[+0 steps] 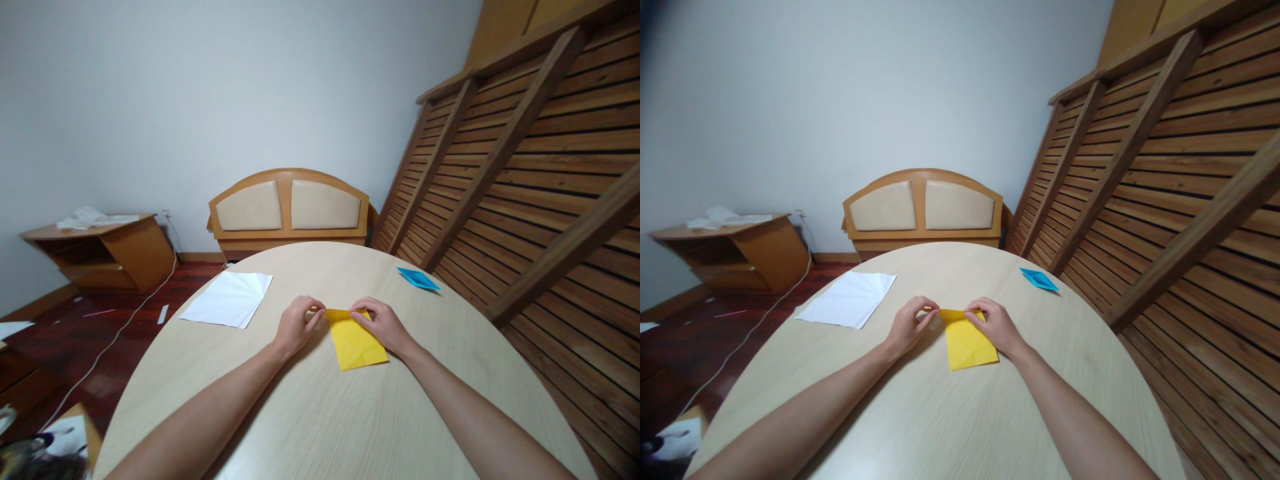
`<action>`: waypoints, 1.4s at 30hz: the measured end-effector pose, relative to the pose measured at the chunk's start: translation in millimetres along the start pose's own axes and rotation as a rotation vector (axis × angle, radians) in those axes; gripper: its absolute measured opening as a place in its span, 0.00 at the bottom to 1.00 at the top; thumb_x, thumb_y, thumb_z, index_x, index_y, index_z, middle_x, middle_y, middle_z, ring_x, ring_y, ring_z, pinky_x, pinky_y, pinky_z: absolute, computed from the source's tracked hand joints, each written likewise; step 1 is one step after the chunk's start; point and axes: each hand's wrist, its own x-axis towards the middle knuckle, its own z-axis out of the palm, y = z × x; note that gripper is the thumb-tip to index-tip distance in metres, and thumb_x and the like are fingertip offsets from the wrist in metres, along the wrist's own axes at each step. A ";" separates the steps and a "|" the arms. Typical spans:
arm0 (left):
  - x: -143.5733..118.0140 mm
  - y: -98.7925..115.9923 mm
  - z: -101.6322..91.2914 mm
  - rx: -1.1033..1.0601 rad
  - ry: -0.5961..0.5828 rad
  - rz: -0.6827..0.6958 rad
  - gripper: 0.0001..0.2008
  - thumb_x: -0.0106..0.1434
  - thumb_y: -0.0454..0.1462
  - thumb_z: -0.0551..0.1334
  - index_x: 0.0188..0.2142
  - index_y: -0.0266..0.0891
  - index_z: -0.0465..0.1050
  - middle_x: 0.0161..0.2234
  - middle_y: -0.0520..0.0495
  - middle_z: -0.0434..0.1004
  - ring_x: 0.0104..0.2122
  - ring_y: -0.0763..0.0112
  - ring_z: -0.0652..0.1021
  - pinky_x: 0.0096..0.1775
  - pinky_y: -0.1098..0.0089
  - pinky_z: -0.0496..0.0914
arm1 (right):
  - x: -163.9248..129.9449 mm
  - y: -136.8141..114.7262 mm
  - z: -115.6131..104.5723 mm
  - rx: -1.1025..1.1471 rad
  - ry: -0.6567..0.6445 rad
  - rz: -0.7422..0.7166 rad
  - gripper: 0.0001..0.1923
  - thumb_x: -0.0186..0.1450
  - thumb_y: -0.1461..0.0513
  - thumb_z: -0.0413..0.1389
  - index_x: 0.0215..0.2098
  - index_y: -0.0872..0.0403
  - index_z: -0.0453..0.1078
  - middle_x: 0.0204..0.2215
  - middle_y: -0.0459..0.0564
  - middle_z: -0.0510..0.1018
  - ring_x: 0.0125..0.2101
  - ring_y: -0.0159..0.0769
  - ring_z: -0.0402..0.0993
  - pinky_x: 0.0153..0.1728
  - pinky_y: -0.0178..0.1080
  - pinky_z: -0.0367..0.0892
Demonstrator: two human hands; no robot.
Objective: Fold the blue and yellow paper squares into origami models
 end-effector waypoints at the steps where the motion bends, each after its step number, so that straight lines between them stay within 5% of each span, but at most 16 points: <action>1: -0.2 1.3 -0.6 0.019 -0.009 0.002 0.07 0.68 0.38 0.59 0.37 0.41 0.76 0.35 0.45 0.78 0.37 0.64 0.76 0.42 0.65 0.69 | -0.4 0.1 0.0 0.000 -0.012 0.021 0.10 0.65 0.55 0.59 0.34 0.52 0.78 0.35 0.51 0.81 0.39 0.42 0.76 0.44 0.43 0.69; 6: 0.1 4.0 -1.9 0.058 -0.039 0.000 0.09 0.68 0.40 0.59 0.37 0.42 0.77 0.35 0.44 0.79 0.38 0.63 0.76 0.42 0.64 0.69 | -3.1 -1.2 0.8 0.022 -0.079 0.089 0.12 0.65 0.53 0.59 0.36 0.52 0.79 0.37 0.52 0.83 0.38 0.45 0.78 0.41 0.44 0.71; 14: 2.2 -3.7 4.0 -0.278 0.210 -0.209 0.12 0.63 0.42 0.63 0.44 0.39 0.73 0.30 0.50 0.77 0.30 0.70 0.77 0.34 0.71 0.71 | -5.5 -11.9 2.1 0.136 -0.162 0.119 0.15 0.66 0.51 0.58 0.38 0.52 0.80 0.37 0.51 0.84 0.38 0.44 0.79 0.39 0.42 0.72; 22: 6.0 -2.1 3.5 -0.480 0.275 -0.354 0.17 0.60 0.48 0.65 0.40 0.36 0.73 0.30 0.45 0.80 0.32 0.67 0.80 0.33 0.70 0.72 | -5.5 -10.0 2.8 0.147 -0.149 0.146 0.16 0.65 0.51 0.58 0.37 0.53 0.80 0.36 0.52 0.84 0.37 0.44 0.79 0.39 0.42 0.72; 28: 6.7 1.1 1.4 -0.564 0.289 -0.366 0.19 0.60 0.48 0.65 0.43 0.37 0.69 0.36 0.39 0.83 0.37 0.62 0.82 0.35 0.66 0.74 | -7.0 -7.5 3.9 0.159 -0.192 0.151 0.15 0.64 0.51 0.59 0.34 0.54 0.79 0.34 0.52 0.84 0.36 0.44 0.80 0.36 0.41 0.73; 37: 8.1 0.4 2.3 -0.506 0.380 -0.298 0.16 0.63 0.44 0.65 0.45 0.38 0.67 0.36 0.43 0.80 0.37 0.65 0.81 0.37 0.68 0.73 | -8.0 -9.8 4.4 0.149 -0.266 0.178 0.15 0.63 0.52 0.60 0.33 0.56 0.78 0.31 0.52 0.83 0.32 0.40 0.79 0.32 0.37 0.70; 42: 6.0 -2.5 1.0 -0.282 0.434 -0.150 0.17 0.66 0.40 0.62 0.52 0.42 0.63 0.52 0.40 0.71 0.46 0.64 0.77 0.42 0.63 0.73 | -8.7 -8.5 6.8 0.189 -0.211 0.184 0.14 0.63 0.52 0.60 0.36 0.55 0.76 0.31 0.51 0.83 0.33 0.40 0.78 0.34 0.38 0.70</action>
